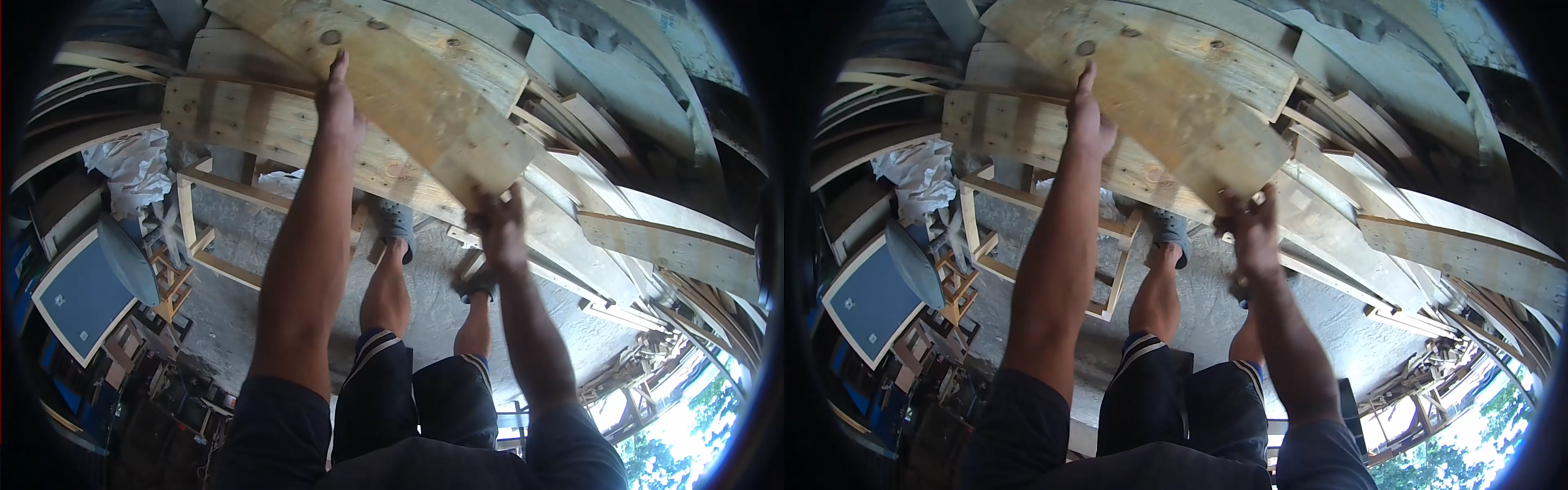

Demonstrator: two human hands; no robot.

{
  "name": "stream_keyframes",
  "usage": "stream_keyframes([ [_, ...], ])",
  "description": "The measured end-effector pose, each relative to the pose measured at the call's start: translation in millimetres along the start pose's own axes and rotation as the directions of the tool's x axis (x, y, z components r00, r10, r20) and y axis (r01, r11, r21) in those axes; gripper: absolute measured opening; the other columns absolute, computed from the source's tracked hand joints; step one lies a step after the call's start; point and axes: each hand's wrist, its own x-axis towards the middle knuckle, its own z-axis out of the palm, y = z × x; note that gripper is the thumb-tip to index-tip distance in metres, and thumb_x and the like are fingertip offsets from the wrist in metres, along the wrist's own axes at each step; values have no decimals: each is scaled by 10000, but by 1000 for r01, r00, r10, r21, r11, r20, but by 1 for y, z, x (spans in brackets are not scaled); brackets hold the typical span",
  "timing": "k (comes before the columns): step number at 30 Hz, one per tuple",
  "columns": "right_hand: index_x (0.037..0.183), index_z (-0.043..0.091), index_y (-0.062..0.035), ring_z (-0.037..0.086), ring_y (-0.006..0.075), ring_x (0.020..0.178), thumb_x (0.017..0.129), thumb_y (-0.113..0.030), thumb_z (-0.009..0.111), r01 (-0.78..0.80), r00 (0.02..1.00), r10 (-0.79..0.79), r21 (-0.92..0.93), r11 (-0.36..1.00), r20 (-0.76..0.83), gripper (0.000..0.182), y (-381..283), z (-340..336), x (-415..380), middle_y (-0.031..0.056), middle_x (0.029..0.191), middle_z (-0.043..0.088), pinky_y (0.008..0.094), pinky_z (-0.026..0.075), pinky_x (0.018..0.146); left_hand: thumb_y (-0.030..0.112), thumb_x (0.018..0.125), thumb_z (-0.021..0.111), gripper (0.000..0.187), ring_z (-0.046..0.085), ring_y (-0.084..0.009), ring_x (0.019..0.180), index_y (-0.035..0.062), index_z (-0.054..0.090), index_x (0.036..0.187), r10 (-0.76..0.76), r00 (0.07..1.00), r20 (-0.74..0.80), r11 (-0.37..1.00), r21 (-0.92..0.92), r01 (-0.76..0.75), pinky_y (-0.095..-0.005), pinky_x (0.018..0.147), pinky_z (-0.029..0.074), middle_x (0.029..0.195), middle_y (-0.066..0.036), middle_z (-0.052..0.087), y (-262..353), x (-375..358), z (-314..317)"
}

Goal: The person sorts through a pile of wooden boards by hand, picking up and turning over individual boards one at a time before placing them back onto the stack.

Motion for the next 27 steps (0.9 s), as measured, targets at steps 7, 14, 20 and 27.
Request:
stream_keyframes([
  [7, 1248, 349, -32, 608, 193, 700, 888, -129, 610, -78, 996, 78, -5, 997, 43, 456, 51, -33, -25, 178, 994, 586, 296, 516, 557, 244, 907, 594, 498, 511, -245, 1166, 149, 396, 1354, 215, 977, 1, 973, -89, -214, -444, 975, 428, 1243, -51, 536, -37, -53, -45],
  [14, 1208, 420, -19, 643, 217, 820, 868, -139, 647, -58, 991, 84, -233, 971, 101, 427, 95, -72, -8, 175, 943, 621, 297, 535, 578, 283, 879, 639, 637, 424, -241, 1266, 207, 299, 1412, 135, 987, -92, 987, -74, -142, -467, 1048, 357, 1355, -36, 448, -85, -86, -120],
  [20, 975, 543, -10, 613, 155, 614, 865, -159, 643, 121, 908, -347, -647, 753, -233, 211, 59, -99, 71, 96, 755, 617, 293, 465, 523, 552, 848, 586, 730, 613, -234, 1024, 32, 391, 1322, -60, 952, -301, 872, 448, 196, -392, 841, 535, 1169, -126, 572, -75, -74, -132],
  [27, 1078, 578, -44, 550, 130, 598, 815, -257, 669, -41, 949, -215, -771, 636, -229, 351, 61, -125, 268, 46, 757, 595, 277, 455, 550, 701, 833, 459, 803, 605, -151, 588, -56, 521, 1093, -150, 898, -413, 355, 825, 439, -265, 501, 488, 699, -118, 611, -42, -71, -149],
])
